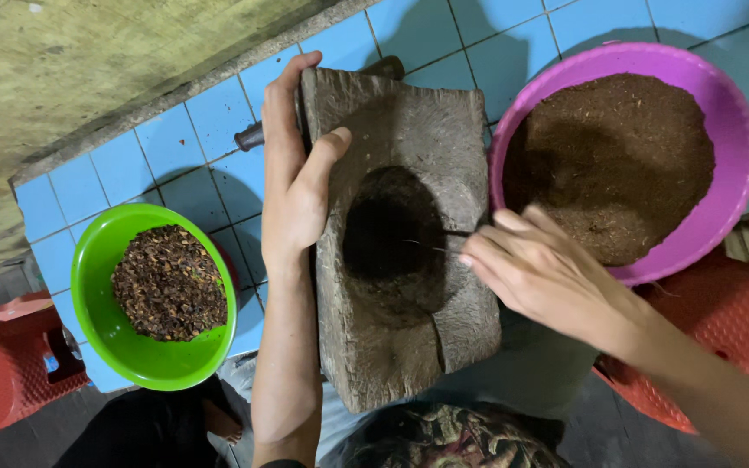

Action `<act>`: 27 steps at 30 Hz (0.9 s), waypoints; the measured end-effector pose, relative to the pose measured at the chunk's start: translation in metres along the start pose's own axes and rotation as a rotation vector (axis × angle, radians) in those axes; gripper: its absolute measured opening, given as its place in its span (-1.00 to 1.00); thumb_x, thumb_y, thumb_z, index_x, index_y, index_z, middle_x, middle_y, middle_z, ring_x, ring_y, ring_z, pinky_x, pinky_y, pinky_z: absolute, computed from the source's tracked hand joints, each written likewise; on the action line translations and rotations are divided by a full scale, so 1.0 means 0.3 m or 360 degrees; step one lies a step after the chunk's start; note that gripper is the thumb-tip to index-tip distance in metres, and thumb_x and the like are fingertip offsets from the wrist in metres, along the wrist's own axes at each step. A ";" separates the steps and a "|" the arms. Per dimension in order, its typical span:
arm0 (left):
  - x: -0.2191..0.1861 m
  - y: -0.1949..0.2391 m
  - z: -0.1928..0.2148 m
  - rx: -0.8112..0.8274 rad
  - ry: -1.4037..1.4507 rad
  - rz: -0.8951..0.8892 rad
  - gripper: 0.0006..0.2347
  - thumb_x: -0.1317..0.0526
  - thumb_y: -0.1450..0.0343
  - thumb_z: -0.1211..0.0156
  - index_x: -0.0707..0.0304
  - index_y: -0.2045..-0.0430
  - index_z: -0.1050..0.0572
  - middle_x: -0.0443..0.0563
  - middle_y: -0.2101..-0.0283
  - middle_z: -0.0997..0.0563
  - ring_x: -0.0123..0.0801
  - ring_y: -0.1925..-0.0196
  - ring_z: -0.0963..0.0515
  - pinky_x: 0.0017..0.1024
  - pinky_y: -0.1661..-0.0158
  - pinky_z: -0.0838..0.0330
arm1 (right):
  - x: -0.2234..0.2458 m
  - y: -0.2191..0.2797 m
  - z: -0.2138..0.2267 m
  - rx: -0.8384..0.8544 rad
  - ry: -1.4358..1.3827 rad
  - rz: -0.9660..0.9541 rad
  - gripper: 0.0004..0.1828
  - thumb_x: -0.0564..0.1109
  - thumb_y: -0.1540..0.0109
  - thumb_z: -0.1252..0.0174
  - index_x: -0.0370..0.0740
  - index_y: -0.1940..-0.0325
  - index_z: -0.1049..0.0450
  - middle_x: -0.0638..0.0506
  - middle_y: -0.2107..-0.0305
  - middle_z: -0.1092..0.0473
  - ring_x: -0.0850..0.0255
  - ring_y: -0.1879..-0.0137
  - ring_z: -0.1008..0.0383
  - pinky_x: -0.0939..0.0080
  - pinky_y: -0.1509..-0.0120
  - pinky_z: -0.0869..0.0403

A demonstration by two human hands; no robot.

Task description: The person uses a spoon to scoop a brown granular substance from a wooden mortar and transfers it into a pink bowl. This action is repeated multiple times throughout the clip.

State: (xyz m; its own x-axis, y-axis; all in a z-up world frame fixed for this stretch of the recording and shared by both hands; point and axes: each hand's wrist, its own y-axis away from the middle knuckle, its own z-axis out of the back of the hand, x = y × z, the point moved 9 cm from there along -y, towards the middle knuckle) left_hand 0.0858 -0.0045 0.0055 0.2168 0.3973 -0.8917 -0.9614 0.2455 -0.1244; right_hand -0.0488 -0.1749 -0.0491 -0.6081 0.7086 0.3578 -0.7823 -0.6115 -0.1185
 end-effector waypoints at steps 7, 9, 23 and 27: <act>-0.003 0.001 -0.005 0.0023 0.0071 -0.0020 -0.54 0.18 -0.41 0.06 0.15 -0.25 -0.17 0.07 -0.19 -0.27 -0.23 -0.30 -0.21 -0.29 -0.33 -0.03 | 0.119 -0.004 0.081 -0.0212 -0.0614 -0.0396 -0.57 -0.44 -0.22 -0.07 -0.36 -0.19 -0.41 -0.08 0.35 -0.48 0.23 0.32 -0.46 0.24 0.16 -0.58; -0.004 -0.001 -0.005 0.0013 0.0057 -0.0013 -0.53 0.20 -0.39 0.06 0.17 -0.24 -0.17 0.07 -0.20 -0.26 -0.25 -0.32 -0.20 -0.29 -0.35 0.00 | 0.162 -0.013 0.045 -0.0090 -0.0988 -0.0507 -0.66 -0.31 -0.26 -0.06 -0.24 -0.13 -0.47 0.01 0.39 -0.50 0.38 0.48 -0.46 0.43 0.38 -0.54; -0.021 0.002 -0.009 0.0016 -0.0042 -0.0009 -0.55 0.17 -0.40 0.08 0.13 -0.23 -0.17 0.10 -0.14 -0.29 -0.18 -0.22 -0.22 -0.24 -0.28 -0.05 | 0.131 -0.122 0.069 0.0016 -0.0816 -0.0503 -0.73 -0.28 -0.26 -0.04 -0.33 -0.02 -0.50 -0.11 0.33 -0.55 0.13 0.30 -0.57 0.07 0.10 -0.52; -0.021 0.001 -0.007 0.0015 -0.0044 -0.0008 -0.55 0.15 -0.40 0.09 0.12 -0.23 -0.17 0.11 -0.14 -0.30 -0.14 -0.21 -0.22 -0.22 -0.28 -0.04 | 0.077 -0.102 -0.019 0.0312 -0.0777 -0.0653 -0.77 -0.29 -0.32 0.00 -0.34 -0.01 -0.51 -0.16 0.25 -0.57 0.15 0.28 -0.69 0.29 0.22 -0.74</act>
